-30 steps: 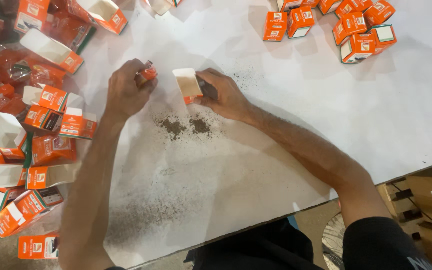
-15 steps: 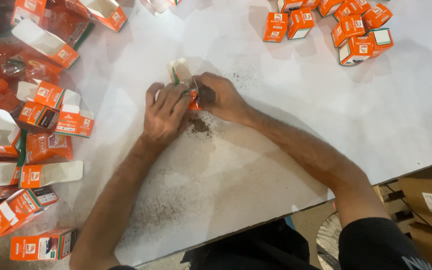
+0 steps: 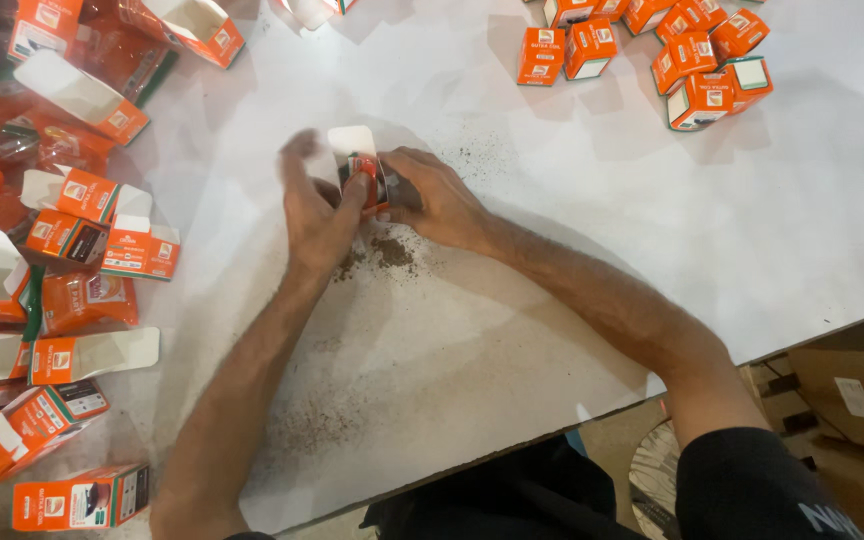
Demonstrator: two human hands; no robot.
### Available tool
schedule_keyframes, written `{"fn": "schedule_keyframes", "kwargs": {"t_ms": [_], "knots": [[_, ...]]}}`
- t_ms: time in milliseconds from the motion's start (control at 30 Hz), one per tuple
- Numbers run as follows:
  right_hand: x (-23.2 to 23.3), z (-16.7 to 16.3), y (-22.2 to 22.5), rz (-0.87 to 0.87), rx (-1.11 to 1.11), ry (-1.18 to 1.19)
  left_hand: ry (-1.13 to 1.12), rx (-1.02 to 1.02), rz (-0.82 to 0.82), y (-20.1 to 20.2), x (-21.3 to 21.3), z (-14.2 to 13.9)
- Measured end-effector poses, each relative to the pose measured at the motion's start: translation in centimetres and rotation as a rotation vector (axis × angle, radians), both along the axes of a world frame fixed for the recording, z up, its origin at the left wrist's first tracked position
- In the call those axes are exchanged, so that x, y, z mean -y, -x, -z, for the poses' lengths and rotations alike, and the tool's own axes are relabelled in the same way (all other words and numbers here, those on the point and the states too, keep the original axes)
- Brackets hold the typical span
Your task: The person sits at a table covered with small orange cartons and plastic-wrapped sachets. They pick up a flat carton, open it, place a sachet inside, fold the flaps closed, and set the finished box aside, repeating this cycle one box at a time.
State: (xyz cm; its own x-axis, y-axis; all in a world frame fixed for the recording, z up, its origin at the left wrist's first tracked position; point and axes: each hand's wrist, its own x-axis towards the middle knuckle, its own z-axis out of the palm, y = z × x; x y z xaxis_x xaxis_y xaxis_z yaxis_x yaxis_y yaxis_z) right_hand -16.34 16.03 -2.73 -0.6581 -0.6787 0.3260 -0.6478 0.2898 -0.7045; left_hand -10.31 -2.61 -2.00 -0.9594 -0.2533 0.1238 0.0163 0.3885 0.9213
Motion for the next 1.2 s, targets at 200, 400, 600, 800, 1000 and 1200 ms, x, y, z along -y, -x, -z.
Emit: {"fn": "schedule_keyframes", "kwargs": {"t_ms": [200,400,600,800,1000,1200], "knots": [[0.1,0.6,-0.5,0.036,0.083,0.091,-0.316,-0.03,-0.015,1.7,-0.7,0.7],[0.1,0.7,-0.8,0.007,-0.265,0.031,-0.504,0.133,0.12,0.7,1.5,0.7],[0.1,0.2,-0.7,-0.032,-0.257,0.08,-0.592,0.135,0.133,0.9,2.8,0.9],[-0.1,0.0,-1.0,-0.044,-0.099,0.13,-0.017,-0.353,0.148,0.2,0.6,1.7],[0.1,1.1,-0.6,-0.006,0.086,0.127,0.33,-0.537,0.347,-1.7,2.0,1.2],[-0.1,1.0,-0.6,-0.031,0.048,0.077,0.248,-0.387,0.31,-1.4,2.1,1.5]]}}
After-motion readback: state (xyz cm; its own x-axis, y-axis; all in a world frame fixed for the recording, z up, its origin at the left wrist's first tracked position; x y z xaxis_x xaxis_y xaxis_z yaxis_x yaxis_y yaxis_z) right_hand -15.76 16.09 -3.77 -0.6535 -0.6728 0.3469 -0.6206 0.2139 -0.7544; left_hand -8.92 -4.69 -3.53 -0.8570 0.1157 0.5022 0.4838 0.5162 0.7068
